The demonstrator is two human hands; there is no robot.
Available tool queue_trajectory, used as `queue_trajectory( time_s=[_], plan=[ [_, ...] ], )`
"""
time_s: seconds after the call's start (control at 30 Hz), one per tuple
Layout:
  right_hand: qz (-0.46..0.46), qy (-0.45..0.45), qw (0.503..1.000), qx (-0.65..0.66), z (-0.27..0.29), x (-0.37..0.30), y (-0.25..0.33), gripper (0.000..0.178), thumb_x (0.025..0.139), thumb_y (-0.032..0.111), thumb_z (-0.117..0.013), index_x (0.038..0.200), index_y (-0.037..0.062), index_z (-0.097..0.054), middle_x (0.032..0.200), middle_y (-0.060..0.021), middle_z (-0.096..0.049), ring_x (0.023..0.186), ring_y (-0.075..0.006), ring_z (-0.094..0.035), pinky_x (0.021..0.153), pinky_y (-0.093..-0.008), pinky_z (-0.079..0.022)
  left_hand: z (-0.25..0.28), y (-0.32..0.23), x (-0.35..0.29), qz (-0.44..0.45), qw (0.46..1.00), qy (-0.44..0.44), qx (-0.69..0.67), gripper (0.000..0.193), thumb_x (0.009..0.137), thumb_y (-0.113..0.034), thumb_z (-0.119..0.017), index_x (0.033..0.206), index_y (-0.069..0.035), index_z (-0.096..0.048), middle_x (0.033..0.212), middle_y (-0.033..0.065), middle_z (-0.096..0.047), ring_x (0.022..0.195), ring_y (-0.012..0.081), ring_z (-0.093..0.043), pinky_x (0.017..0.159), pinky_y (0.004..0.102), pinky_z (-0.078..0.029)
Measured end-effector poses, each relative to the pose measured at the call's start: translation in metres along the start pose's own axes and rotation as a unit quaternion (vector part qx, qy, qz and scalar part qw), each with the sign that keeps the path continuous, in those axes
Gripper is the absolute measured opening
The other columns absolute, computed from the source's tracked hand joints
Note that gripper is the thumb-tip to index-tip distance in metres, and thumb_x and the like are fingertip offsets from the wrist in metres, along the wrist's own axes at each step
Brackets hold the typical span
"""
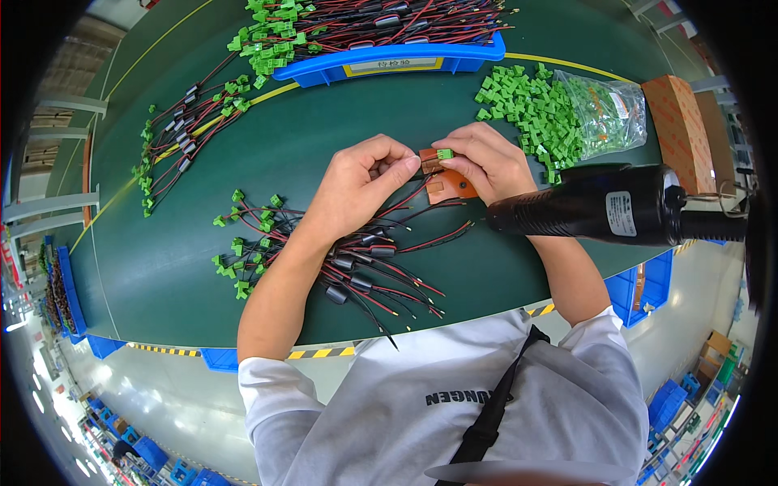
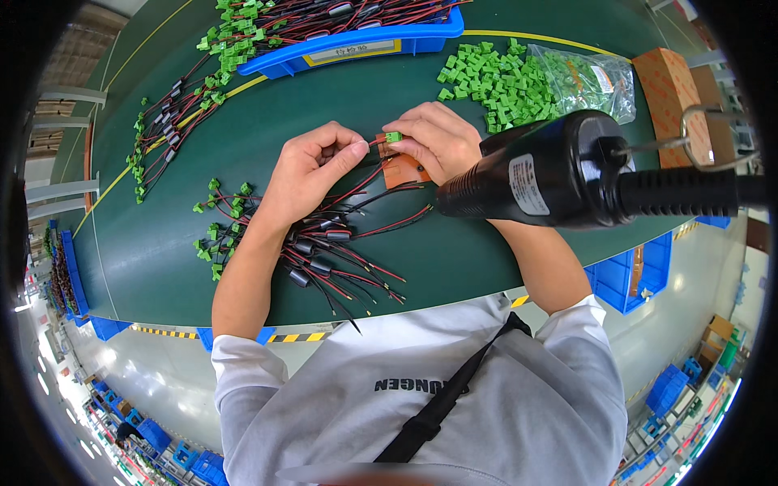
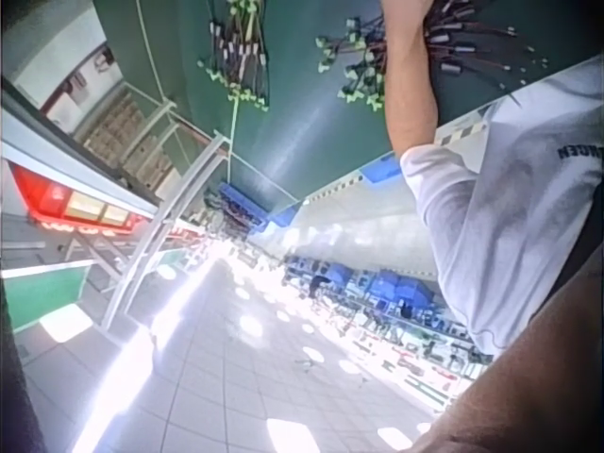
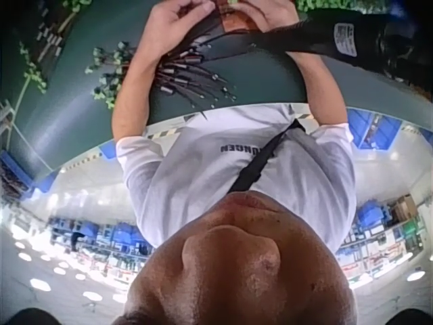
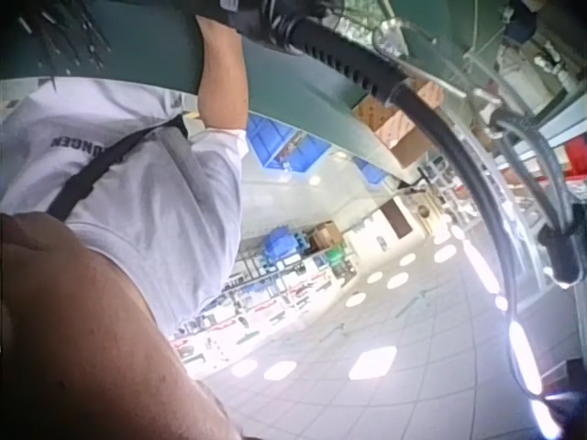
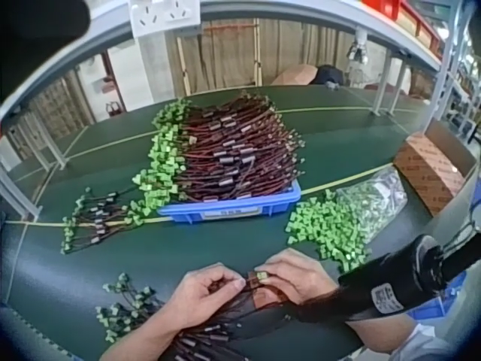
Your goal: The person assembles electronic wire harnesses by attaching green connectors to wires and using a heat gun to shrink heat-shrink tubing onto the connections.
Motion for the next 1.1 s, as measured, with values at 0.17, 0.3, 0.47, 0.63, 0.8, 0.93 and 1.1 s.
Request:
queue_trajectory(
  time_s=[0.17,0.3,0.47,0.63,0.8,0.93,1.1],
  plan=[
    [0.002,0.003,1.0,-0.01,-0.001,0.001,0.001,0.025,0.091,0.003,-0.072,0.116,0.0037,-0.074,0.107,-0.0124,-0.068,0.095,-0.0272,-0.069,0.082,-0.0349,-0.056,0.0,0.003,0.0,0.014,1.0,-0.006,-0.003,0.019,0.1,-0.016,-0.072,0.101,0.003,-0.072,0.085,0.0007,-0.065,0.07,0.0053,-0.053,0.063,0.0246,-0.045],
    [0.006,-0.003,1.0,-0.015,0.0,0.001,0.003,0.027,0.09,0.003,-0.073,0.117,0.0036,-0.074,0.106,-0.0124,-0.068,0.095,-0.0273,-0.069,0.081,-0.0348,-0.056,0.001,0.0,-0.001,0.006,1.0,0.001,-0.002,0.018,0.099,-0.014,-0.072,0.099,0.003,-0.072,0.085,0.0011,-0.064,0.07,0.0055,-0.054,0.063,0.0245,-0.046],
    [0.004,-0.002,1.0,-0.019,0.001,0.001,0.003,0.028,0.09,0.003,-0.073,0.118,0.0035,-0.074,0.106,-0.0124,-0.068,0.094,-0.0274,-0.069,0.081,-0.0348,-0.056,0.002,-0.008,-0.002,-0.023,0.999,-0.018,0.045,0.013,0.097,-0.011,-0.074,0.099,0.002,-0.072,0.084,0.0021,-0.063,0.069,0.0074,-0.055,0.063,0.0253,-0.046],
    [0.001,-0.001,1.0,-0.028,0.001,0.0,0.002,0.028,0.091,0.004,-0.073,0.119,0.0035,-0.074,0.105,-0.0122,-0.068,0.093,-0.0274,-0.069,0.08,-0.0348,-0.056,-0.002,-0.013,-0.002,-0.115,0.985,-0.047,0.119,0.011,0.092,-0.007,-0.077,0.101,0.0,-0.073,0.086,0.006,-0.064,0.069,0.0136,-0.061,0.063,0.0293,-0.05],
    [0.013,-0.008,1.0,-0.028,0.0,0.001,0.003,0.028,0.091,0.003,-0.072,0.119,0.0036,-0.074,0.104,-0.0123,-0.068,0.093,-0.0273,-0.068,0.08,-0.0349,-0.056,-0.005,-0.008,-0.001,-0.262,0.935,-0.088,0.22,0.015,0.089,-0.006,-0.078,0.103,-0.001,-0.073,0.09,0.0088,-0.064,0.071,0.0223,-0.065,0.064,0.0338,-0.054],
    [0.009,-0.008,1.0,-0.024,0.001,0.001,0.004,0.028,0.091,0.003,-0.072,0.118,0.0035,-0.074,0.105,-0.0122,-0.068,0.093,-0.0273,-0.068,0.08,-0.0349,-0.056,-0.006,-0.016,-0.004,-0.199,0.958,-0.079,0.188,0.011,0.091,0.0,-0.076,0.101,0.002,-0.072,0.092,0.0076,-0.064,0.077,0.0159,-0.064,0.068,0.0286,-0.053],
    [0.014,-0.006,1.0,-0.027,0.001,0.003,0.006,0.028,0.09,0.002,-0.072,0.118,0.0036,-0.074,0.105,-0.0121,-0.067,0.093,-0.0271,-0.068,0.08,-0.0348,-0.056,-0.003,-0.015,-0.003,-0.161,0.973,-0.07,0.152,0.008,0.094,-0.003,-0.073,0.1,0.003,-0.071,0.092,0.0065,-0.062,0.076,0.0139,-0.06,0.068,0.0278,-0.05]
  ],
)
Point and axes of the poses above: each hand's wrist, its own x-axis towards the middle knuckle, its own z-axis out of the back of the hand, y = z × x, the point moved 1 cm from there along x, towards the middle knuckle
